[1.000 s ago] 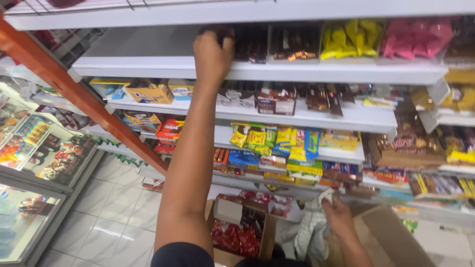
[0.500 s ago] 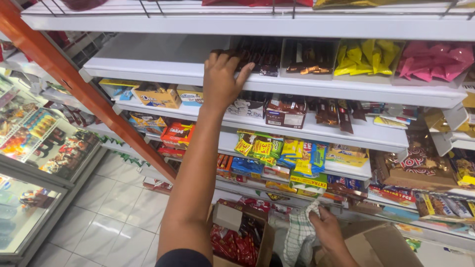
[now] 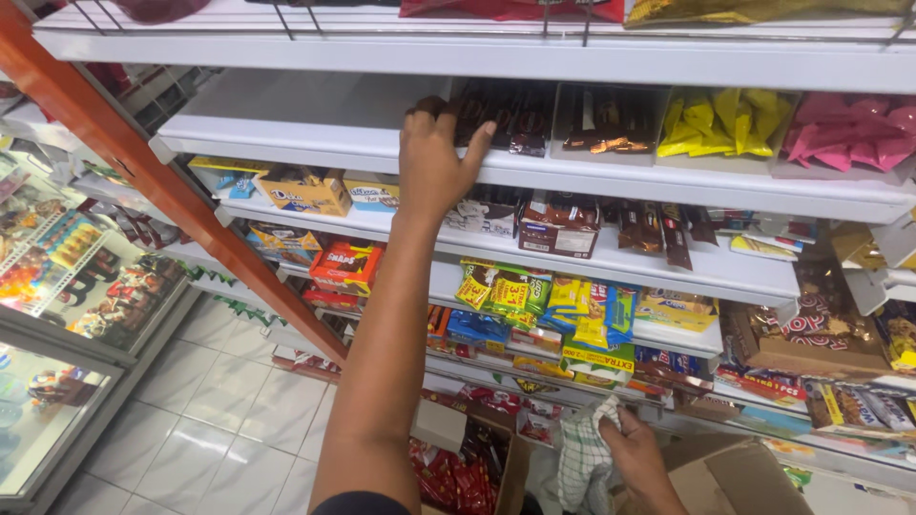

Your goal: The person takes chocolate bars one at a time from a box, uses a handheld scanner to scan their barcodes, wipes each bar with a cloth, and then places them onto a store shelf.

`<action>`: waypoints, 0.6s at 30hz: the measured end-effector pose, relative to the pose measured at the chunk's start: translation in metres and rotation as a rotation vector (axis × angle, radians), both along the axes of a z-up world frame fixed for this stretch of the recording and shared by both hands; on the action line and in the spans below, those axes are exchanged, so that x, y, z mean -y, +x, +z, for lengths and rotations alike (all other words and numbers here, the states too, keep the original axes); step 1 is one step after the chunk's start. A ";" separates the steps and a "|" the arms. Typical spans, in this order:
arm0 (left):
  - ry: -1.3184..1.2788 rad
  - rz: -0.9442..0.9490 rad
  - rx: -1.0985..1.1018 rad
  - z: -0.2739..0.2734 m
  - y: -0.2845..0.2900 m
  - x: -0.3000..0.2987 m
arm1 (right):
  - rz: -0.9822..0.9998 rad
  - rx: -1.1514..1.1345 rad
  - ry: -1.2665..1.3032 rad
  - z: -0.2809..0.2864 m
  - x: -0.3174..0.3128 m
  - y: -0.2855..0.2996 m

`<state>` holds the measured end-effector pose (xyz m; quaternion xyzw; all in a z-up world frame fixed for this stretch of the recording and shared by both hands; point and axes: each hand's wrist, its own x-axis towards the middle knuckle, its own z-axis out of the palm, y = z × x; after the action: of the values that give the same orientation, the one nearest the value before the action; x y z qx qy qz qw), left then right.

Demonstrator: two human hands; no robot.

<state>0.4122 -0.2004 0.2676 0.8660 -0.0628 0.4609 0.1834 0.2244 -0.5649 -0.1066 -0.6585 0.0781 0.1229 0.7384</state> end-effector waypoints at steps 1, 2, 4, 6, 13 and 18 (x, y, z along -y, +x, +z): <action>0.013 -0.028 0.030 0.001 0.000 -0.001 | 0.002 0.002 -0.022 -0.001 0.000 -0.002; 0.024 -0.060 0.059 0.000 -0.001 0.000 | 0.012 0.006 0.014 -0.003 0.000 -0.004; 0.004 -0.068 0.020 0.000 -0.002 0.000 | 0.035 0.018 0.086 -0.005 -0.005 -0.005; -0.023 -0.070 -0.010 0.002 0.000 -0.001 | 0.058 0.028 0.065 -0.005 -0.006 -0.007; -0.076 -0.048 -0.030 0.002 0.006 -0.003 | 0.063 -0.010 0.033 -0.016 -0.008 -0.012; -0.109 0.026 -0.119 0.001 0.009 0.002 | 0.075 -0.001 0.046 -0.020 -0.008 -0.017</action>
<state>0.4211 -0.2021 0.2684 0.8813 -0.0152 0.4137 0.2277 0.2074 -0.5567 -0.1266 -0.6439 0.0508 0.1524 0.7481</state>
